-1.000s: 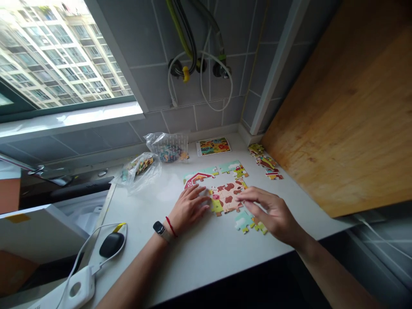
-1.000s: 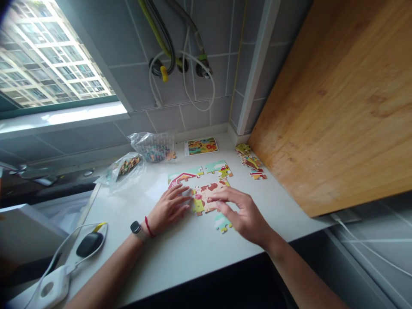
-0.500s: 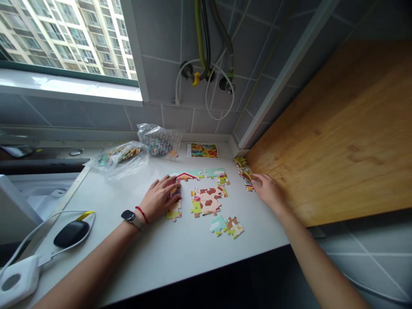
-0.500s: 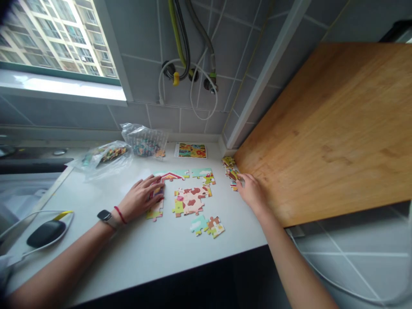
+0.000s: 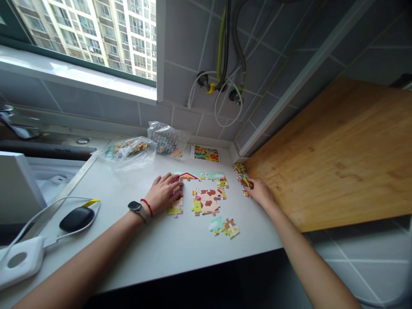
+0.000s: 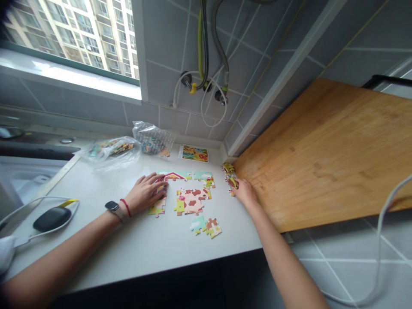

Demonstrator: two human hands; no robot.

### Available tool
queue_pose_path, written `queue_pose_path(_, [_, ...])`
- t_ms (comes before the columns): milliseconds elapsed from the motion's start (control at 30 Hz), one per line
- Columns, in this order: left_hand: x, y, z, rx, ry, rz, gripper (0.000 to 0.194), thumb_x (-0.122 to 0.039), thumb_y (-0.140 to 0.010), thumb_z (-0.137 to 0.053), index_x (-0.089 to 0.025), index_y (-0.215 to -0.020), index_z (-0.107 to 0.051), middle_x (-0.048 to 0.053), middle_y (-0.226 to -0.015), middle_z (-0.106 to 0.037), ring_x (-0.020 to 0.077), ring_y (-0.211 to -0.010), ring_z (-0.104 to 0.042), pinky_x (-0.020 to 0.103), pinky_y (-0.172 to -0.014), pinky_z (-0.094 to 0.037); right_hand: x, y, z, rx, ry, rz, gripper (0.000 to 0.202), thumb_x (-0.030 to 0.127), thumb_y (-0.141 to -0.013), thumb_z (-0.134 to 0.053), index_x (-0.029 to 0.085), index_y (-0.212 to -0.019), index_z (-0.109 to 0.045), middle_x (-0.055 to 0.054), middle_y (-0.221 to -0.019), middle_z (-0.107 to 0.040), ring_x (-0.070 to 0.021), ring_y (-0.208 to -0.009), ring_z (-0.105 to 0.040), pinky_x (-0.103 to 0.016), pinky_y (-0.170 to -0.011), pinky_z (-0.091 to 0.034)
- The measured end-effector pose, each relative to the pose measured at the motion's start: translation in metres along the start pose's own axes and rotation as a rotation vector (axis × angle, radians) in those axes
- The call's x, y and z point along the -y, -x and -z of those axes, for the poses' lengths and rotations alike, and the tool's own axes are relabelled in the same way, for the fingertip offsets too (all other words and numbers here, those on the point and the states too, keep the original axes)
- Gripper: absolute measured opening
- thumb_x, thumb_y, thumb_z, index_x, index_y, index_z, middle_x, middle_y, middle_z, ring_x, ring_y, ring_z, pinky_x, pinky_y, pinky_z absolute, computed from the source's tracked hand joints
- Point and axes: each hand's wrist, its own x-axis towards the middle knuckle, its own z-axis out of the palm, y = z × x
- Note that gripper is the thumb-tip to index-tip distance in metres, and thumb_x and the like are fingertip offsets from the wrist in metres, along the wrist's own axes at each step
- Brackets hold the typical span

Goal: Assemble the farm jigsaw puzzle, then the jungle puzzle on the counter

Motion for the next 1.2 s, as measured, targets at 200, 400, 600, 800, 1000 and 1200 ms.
queue_pose_path(200, [-0.002,0.001,-0.002,-0.037,0.041,-0.032,0.033,-0.039,-0.100,-0.060,-0.028,-0.129,-0.071,0.011,-0.151,-0.060,0.0397,-0.145,-0.046,0.066,-0.115,-0.040,0.028,0.066,-0.006,-0.101,-0.103,0.069,0.039,0.036,-0.093,-0.061,0.016,-0.125,-0.072,-0.017,-0.123,-0.073,-0.0292,-0.106,-0.074,-0.045,-0.097,-0.061])
queue_pose_path(400, [-0.013,0.001,-0.007,-0.031,0.079,-0.178,0.031,-0.035,-0.101,-0.061,-0.026,-0.129,-0.071,0.011,-0.151,-0.058,0.0364,-0.146,-0.046,0.061,-0.116,-0.043,0.052,0.127,-0.024,-0.295,-0.248,0.123,0.036,0.040,-0.100,-0.058,0.018,-0.128,-0.068,-0.016,-0.126,-0.069,-0.0300,-0.123,-0.065,-0.050,-0.109,-0.054])
queue_pose_path(600, [-0.029,0.001,-0.010,0.045,0.174,-0.329,0.036,-0.037,-0.095,-0.071,-0.027,-0.130,-0.072,0.009,-0.145,-0.064,0.0367,-0.147,-0.046,0.058,-0.121,-0.040,0.053,0.123,-0.030,-0.365,-0.220,0.051,0.044,0.050,-0.095,-0.060,0.016,-0.122,-0.071,-0.018,-0.117,-0.071,-0.0330,-0.112,-0.067,-0.052,-0.103,-0.056])
queue_pose_path(800, [-0.027,0.001,-0.012,0.031,0.288,-0.352,0.035,-0.037,-0.088,-0.079,-0.027,-0.122,-0.077,0.010,-0.138,-0.070,0.0386,-0.141,-0.053,0.058,-0.118,-0.044,0.058,0.121,-0.029,-0.362,-0.167,-0.008,0.043,0.050,-0.093,-0.059,0.016,-0.115,-0.073,-0.018,-0.111,-0.072,-0.0317,-0.103,-0.068,-0.049,-0.096,-0.058])
queue_pose_path(1000, [-0.025,-0.002,-0.018,-0.037,0.401,-0.337,0.028,-0.030,-0.082,-0.081,-0.025,-0.109,-0.080,0.011,-0.130,-0.074,0.0374,-0.135,-0.059,0.059,-0.116,-0.046,0.062,0.120,-0.025,-0.360,-0.131,-0.091,0.036,0.043,-0.090,-0.059,0.016,-0.108,-0.074,-0.018,-0.109,-0.073,-0.0330,-0.107,-0.066,-0.049,-0.101,-0.055])
queue_pose_path(1200, [-0.016,-0.008,-0.016,-0.221,0.533,-0.214,0.033,-0.016,-0.093,-0.055,-0.021,-0.122,-0.071,0.011,-0.124,-0.076,0.0268,-0.122,-0.068,0.049,-0.111,-0.052,0.064,0.118,-0.026,-0.392,-0.160,-0.178,0.029,0.037,-0.085,-0.063,0.020,-0.106,-0.074,-0.014,-0.108,-0.073,-0.0326,-0.107,-0.065,-0.048,-0.101,-0.054])
